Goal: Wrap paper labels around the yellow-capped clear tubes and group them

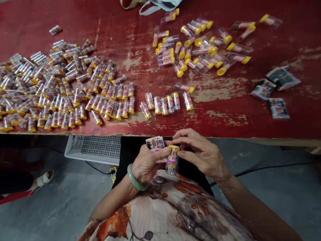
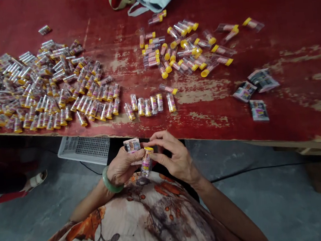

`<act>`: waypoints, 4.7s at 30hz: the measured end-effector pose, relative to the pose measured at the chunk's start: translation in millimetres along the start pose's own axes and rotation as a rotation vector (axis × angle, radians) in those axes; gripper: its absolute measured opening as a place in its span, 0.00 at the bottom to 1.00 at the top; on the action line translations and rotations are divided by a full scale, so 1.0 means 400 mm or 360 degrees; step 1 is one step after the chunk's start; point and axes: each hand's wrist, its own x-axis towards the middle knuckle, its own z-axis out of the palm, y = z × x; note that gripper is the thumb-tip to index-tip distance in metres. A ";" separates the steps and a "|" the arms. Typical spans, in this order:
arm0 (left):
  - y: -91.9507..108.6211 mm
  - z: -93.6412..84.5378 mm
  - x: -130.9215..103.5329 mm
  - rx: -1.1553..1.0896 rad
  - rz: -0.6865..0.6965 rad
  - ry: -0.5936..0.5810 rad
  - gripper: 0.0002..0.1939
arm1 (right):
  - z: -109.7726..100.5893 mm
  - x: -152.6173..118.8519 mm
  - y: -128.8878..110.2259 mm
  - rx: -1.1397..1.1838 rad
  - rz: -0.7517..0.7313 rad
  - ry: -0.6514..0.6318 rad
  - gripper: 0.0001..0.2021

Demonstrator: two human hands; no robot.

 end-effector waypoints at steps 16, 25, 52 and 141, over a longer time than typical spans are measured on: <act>-0.005 0.010 0.028 -0.0117 0.0153 0.0144 0.20 | 0.020 0.021 0.066 0.0675 0.0328 -0.0140 0.04; 0.003 0.010 0.029 -0.0053 0.0309 0.0111 0.17 | 0.016 0.024 0.068 0.0672 0.0353 0.0018 0.10; 0.001 0.018 0.042 -0.0081 0.0517 0.0169 0.15 | 0.042 -0.064 0.060 0.0737 0.0691 0.0300 0.21; 0.003 0.045 0.038 -0.0084 0.0544 0.0161 0.18 | 0.064 -0.060 0.061 -0.0298 -0.0340 0.0595 0.24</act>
